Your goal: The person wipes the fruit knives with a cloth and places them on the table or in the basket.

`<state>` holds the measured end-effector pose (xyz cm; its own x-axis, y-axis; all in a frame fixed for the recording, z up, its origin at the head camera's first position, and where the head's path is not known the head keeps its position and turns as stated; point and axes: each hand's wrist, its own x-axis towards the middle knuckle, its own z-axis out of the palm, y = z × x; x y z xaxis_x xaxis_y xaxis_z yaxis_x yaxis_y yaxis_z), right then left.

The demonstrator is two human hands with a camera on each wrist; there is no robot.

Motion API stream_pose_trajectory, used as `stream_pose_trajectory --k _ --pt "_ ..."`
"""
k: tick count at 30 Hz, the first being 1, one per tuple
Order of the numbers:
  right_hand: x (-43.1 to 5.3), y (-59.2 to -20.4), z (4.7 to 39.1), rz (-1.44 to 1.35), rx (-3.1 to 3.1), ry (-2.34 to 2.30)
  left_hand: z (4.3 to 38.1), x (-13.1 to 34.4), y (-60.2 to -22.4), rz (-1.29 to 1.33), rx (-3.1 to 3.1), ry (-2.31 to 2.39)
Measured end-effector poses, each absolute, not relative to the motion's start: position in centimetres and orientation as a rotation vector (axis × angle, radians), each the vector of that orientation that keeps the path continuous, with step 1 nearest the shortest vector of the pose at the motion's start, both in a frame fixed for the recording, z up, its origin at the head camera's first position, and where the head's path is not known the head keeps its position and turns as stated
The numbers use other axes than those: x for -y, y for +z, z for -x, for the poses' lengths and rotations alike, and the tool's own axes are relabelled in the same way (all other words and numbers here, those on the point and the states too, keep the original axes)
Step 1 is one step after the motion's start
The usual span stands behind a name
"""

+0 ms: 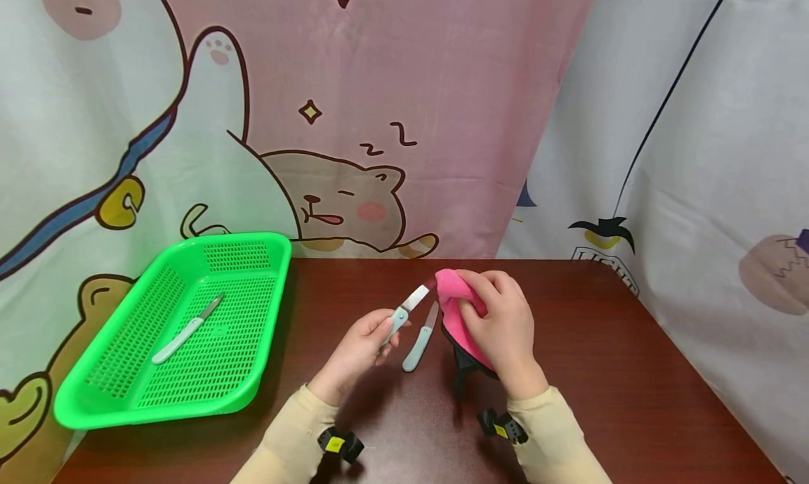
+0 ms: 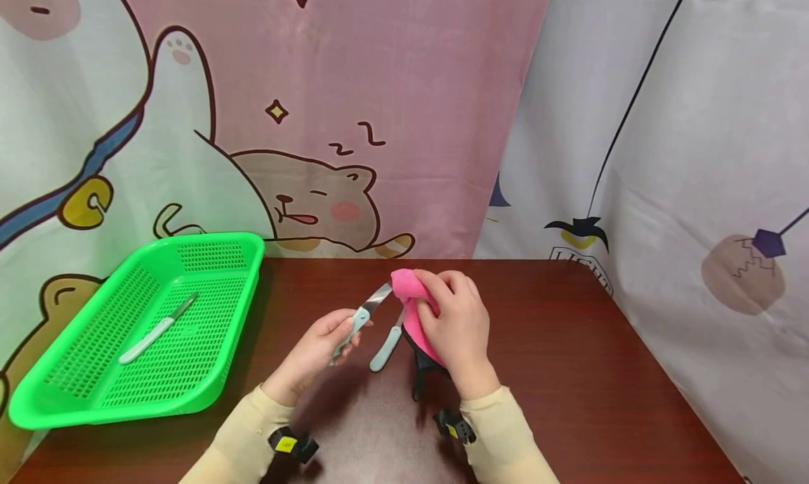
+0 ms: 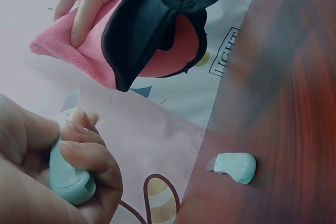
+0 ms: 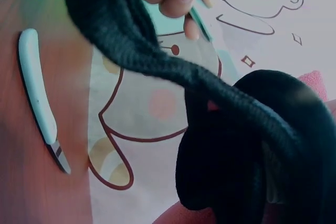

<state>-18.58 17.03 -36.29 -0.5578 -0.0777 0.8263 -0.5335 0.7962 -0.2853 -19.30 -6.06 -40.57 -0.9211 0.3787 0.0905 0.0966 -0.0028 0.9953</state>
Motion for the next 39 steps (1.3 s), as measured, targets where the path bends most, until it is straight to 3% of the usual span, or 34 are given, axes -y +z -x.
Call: stream_pose_trajectory --k 17,39 --pt "-14.4 -38.0 17.7 -0.671 2.066 0.586 19.1 6.3 -40.4 -0.518 -2.034 2.069" --pt "-13.7 -39.2 18.4 -0.66 2.148 0.567 18.9 6.0 -40.7 -0.546 -2.046 2.053"
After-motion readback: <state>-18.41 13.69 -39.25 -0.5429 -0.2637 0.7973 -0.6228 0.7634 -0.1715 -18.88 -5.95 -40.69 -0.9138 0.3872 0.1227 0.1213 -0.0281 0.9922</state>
